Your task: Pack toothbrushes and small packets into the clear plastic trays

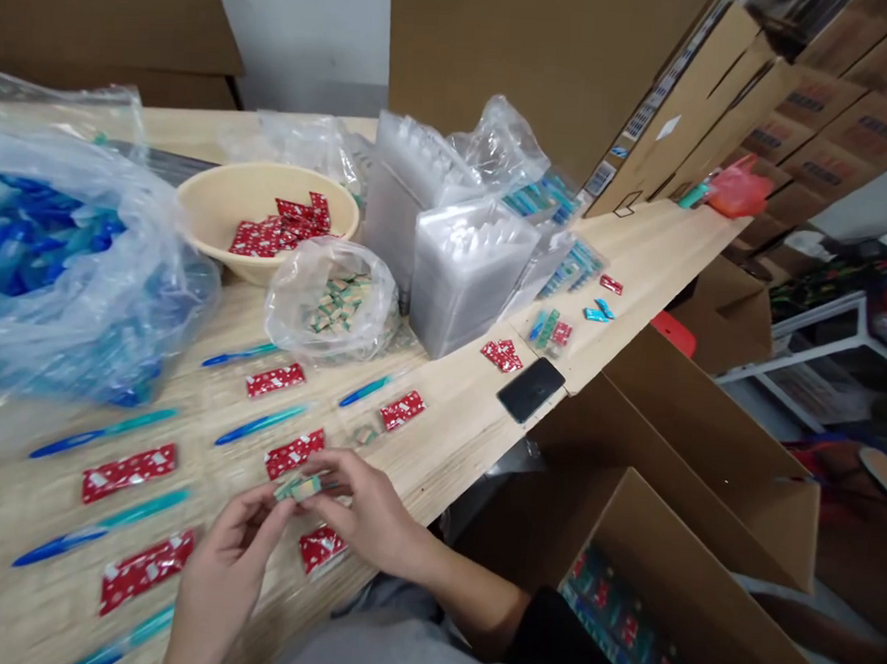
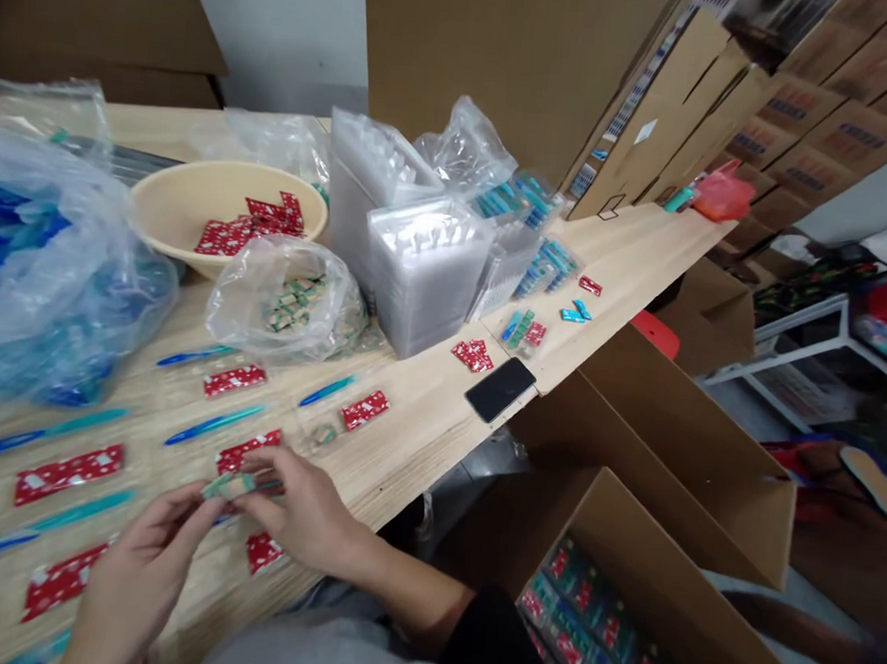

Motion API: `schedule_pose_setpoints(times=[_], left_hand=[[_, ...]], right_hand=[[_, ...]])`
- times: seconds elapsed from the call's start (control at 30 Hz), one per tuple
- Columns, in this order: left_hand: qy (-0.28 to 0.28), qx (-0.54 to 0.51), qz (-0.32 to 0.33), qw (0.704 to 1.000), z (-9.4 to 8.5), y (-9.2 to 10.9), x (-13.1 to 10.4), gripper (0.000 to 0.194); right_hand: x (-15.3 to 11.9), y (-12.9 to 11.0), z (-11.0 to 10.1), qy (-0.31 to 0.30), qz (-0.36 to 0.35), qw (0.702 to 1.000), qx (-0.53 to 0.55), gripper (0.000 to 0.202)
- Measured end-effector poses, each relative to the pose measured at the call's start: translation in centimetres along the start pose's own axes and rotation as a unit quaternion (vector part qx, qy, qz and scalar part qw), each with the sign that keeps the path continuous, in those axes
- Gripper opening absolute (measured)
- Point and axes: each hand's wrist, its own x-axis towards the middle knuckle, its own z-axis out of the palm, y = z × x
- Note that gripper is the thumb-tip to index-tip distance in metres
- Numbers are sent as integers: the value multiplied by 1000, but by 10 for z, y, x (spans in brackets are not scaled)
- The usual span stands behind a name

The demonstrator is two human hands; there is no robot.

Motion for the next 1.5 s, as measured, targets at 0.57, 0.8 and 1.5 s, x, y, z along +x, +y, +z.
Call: schedule_pose_setpoints(times=[0.57,0.8,1.5], left_hand=[[-11,14,318,948,-1,-2,-19,19],[-22,-11,440,898,-5,13,-40,14],[-33,59,560,826,-17,17,-48,19]], right_hand=[[1,-32,-12,42,-19,987,157,24],[-5,-52,-12,36,-117,983,137,37],[-16,-58,-18,17,-225,974,-25,59]])
